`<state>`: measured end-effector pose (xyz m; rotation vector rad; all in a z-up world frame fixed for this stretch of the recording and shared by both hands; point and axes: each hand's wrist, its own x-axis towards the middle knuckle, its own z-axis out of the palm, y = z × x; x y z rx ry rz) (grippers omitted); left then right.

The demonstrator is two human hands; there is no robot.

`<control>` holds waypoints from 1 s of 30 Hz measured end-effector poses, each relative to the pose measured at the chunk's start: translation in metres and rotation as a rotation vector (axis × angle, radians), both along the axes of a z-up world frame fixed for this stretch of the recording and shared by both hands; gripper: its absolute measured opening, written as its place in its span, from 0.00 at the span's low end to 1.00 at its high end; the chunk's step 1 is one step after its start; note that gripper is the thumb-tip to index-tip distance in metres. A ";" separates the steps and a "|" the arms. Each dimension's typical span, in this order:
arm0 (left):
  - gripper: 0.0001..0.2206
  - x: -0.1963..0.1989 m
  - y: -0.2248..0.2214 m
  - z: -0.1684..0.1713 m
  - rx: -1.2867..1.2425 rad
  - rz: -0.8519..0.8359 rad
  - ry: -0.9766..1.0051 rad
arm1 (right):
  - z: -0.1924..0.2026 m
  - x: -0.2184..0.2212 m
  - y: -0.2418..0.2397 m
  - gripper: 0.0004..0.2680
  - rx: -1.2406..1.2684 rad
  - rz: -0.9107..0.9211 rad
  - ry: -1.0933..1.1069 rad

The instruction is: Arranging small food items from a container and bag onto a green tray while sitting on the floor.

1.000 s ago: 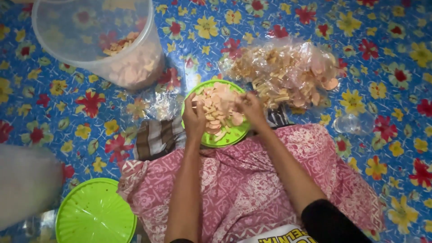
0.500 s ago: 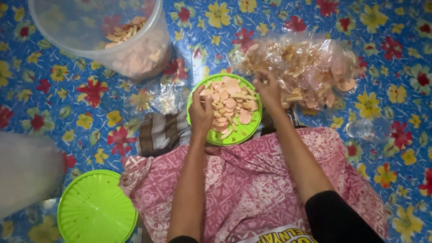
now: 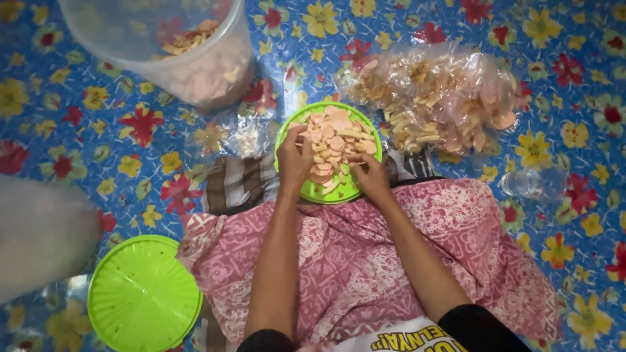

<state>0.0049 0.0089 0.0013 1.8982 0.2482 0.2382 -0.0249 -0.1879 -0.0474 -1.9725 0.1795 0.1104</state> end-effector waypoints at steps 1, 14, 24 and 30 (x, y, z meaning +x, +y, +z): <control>0.13 0.001 0.002 0.000 0.000 0.008 -0.007 | 0.003 -0.001 0.001 0.07 0.000 0.008 -0.007; 0.08 0.008 0.126 0.013 0.230 0.181 0.053 | 0.009 -0.017 -0.002 0.06 0.002 -0.027 0.013; 0.07 0.033 0.208 -0.066 0.311 0.712 0.293 | 0.022 -0.022 0.000 0.06 0.049 -0.026 0.051; 0.07 0.050 0.254 -0.136 0.657 0.219 0.244 | 0.016 -0.018 0.001 0.06 0.077 -0.033 0.094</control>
